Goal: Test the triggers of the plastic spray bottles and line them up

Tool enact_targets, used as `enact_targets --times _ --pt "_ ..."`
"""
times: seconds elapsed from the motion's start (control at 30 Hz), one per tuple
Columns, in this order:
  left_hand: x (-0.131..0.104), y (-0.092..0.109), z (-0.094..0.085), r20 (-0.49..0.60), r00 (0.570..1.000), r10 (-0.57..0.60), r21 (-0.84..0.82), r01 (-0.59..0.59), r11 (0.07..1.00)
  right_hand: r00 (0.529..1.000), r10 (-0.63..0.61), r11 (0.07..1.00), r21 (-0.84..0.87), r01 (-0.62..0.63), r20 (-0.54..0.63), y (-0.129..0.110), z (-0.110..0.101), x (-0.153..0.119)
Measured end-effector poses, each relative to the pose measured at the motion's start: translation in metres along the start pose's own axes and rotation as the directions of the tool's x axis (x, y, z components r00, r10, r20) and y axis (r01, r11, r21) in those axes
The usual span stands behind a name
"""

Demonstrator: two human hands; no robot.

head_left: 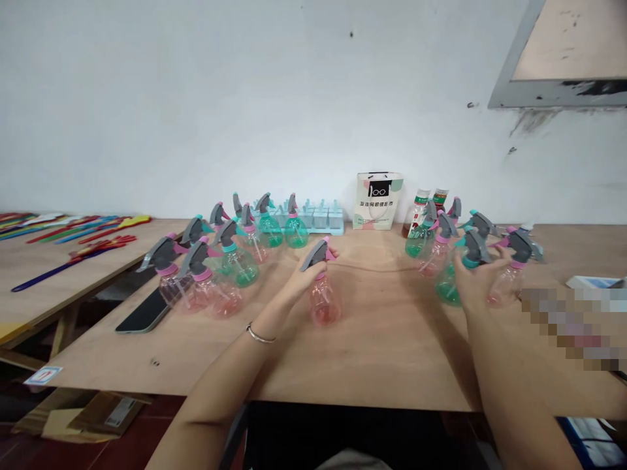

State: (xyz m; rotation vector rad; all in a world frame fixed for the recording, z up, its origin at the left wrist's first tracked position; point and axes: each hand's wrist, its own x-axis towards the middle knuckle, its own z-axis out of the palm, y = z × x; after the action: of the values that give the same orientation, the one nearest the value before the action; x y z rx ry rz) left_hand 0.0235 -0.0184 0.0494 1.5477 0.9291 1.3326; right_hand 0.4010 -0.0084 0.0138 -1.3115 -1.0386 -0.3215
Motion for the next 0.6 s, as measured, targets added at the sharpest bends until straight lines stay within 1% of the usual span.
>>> enact_targets --times 0.1,0.17,0.23,0.3,0.33,0.37,0.47,0.5,0.6 --pt "0.003 0.003 -0.007 0.086 0.993 -0.075 -0.160 0.088 0.983 0.990 0.077 0.991 0.100 -0.089 0.115 -0.026 0.016 -0.020" --pt "0.003 0.007 -0.010 0.136 0.986 -0.099 -0.269 0.133 0.954 0.963 0.057 0.982 0.158 -0.102 0.265 -0.050 0.027 -0.040" --pt "0.002 0.012 -0.011 0.156 0.985 -0.078 -0.359 0.130 0.924 0.906 -0.004 0.973 0.211 -0.094 0.423 -0.073 0.038 -0.061" --pt "0.000 0.017 -0.010 0.154 0.987 -0.052 -0.407 0.111 0.906 0.846 -0.078 0.962 0.264 -0.076 0.527 -0.090 0.047 -0.080" --pt "-0.001 0.019 -0.008 0.147 0.988 -0.048 -0.416 0.106 0.903 0.828 -0.106 0.956 0.287 -0.068 0.550 -0.095 0.051 -0.087" --pt "-0.002 0.021 -0.007 0.131 0.990 -0.044 -0.418 0.096 0.903 0.821 -0.123 0.950 0.305 -0.065 0.558 -0.098 0.053 -0.093" --pt "-0.005 0.024 -0.003 0.066 0.997 -0.034 -0.408 0.058 0.911 0.835 -0.125 0.937 0.340 -0.078 0.535 -0.098 0.057 -0.102" --pt "-0.005 0.025 -0.002 0.061 0.998 -0.029 -0.408 0.052 0.911 0.842 -0.123 0.935 0.346 -0.080 0.525 -0.097 0.057 -0.103" --pt "-0.007 0.026 -0.001 0.111 0.993 -0.026 -0.422 0.071 0.904 0.856 -0.130 0.933 0.353 -0.064 0.500 -0.094 0.057 -0.105"
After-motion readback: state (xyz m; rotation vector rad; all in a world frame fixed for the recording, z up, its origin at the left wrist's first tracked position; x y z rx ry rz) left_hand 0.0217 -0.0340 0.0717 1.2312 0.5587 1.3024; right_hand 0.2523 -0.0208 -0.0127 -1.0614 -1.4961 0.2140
